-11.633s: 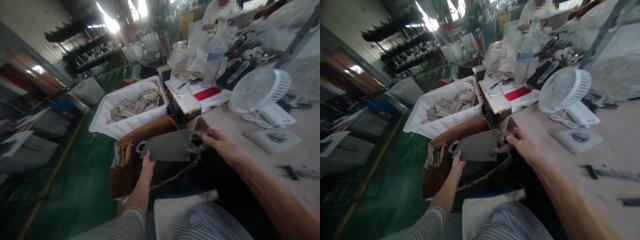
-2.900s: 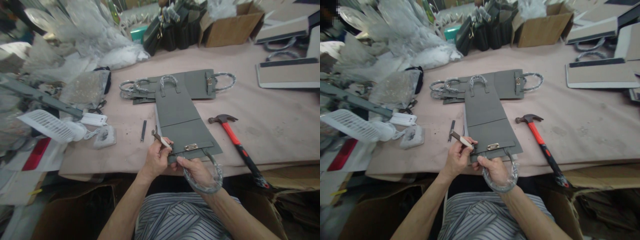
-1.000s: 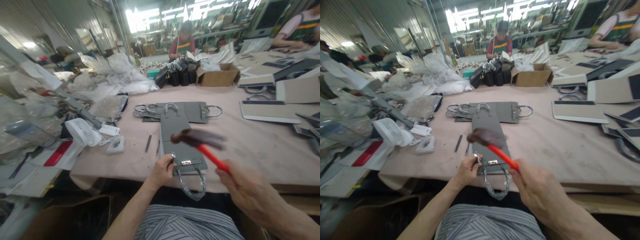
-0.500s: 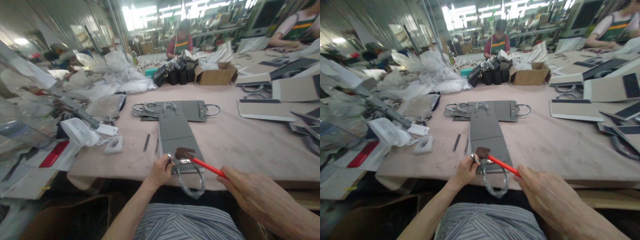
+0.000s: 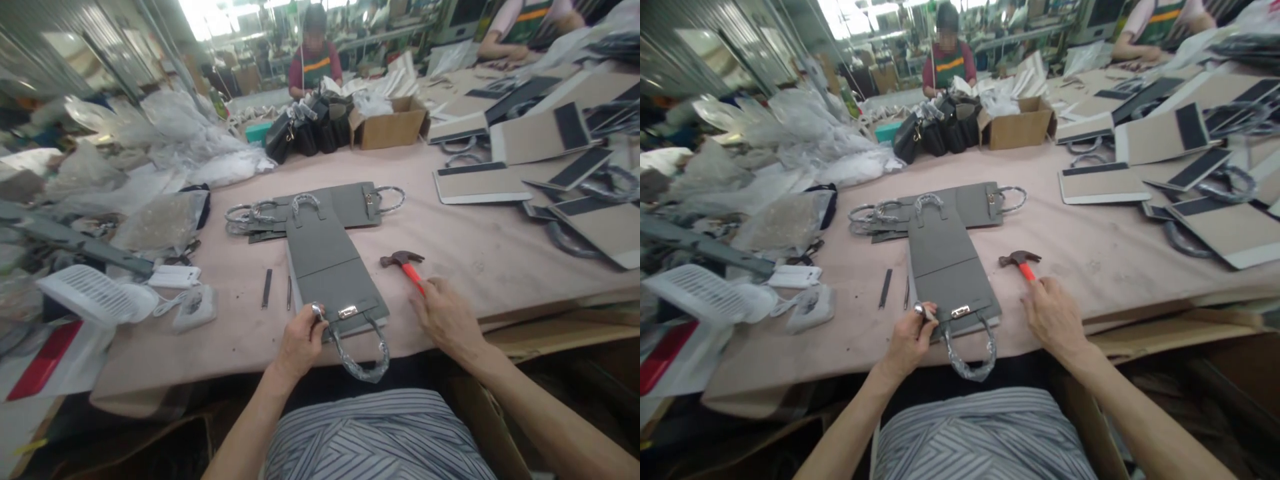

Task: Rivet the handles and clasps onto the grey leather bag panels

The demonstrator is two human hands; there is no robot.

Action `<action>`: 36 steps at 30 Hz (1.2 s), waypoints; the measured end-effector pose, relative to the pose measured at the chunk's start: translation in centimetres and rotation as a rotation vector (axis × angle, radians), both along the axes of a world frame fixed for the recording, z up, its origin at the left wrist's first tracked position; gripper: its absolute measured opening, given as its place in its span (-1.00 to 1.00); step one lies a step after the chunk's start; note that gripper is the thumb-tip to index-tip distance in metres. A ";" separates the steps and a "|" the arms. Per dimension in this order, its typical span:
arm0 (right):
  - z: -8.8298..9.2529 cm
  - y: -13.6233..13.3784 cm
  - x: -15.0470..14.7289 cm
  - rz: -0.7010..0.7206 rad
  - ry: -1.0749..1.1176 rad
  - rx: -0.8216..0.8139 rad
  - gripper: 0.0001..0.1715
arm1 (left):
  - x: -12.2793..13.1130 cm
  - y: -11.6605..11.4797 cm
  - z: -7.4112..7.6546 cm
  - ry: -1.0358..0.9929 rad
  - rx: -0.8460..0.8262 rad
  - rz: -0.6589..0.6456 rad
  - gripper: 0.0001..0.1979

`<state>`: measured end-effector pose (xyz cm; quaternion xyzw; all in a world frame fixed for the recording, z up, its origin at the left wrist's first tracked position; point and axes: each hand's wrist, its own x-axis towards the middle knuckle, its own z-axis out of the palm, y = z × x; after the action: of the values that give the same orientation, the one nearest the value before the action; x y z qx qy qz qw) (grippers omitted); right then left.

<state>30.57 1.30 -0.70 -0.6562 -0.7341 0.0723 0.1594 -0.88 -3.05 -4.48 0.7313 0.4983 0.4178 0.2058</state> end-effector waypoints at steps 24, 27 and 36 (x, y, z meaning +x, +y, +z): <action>-2.1 -1.3 -7.2 -0.312 0.596 -0.312 -0.78 | 1.0 0.3 1.6 -0.856 -0.335 0.401 -0.68; -1.5 -1.4 -7.2 -0.308 0.652 -0.312 -0.79 | 1.2 1.2 2.3 -1.084 -0.400 0.459 -0.60; 0.5 -1.9 -9.2 -0.294 1.416 -0.642 -0.69 | 6.2 3.1 4.8 -0.880 -0.503 0.186 -0.64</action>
<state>21.34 -0.59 -0.24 -0.5583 -0.3074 0.6591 0.3994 5.32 0.08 0.37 0.3668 0.5123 0.5699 0.5275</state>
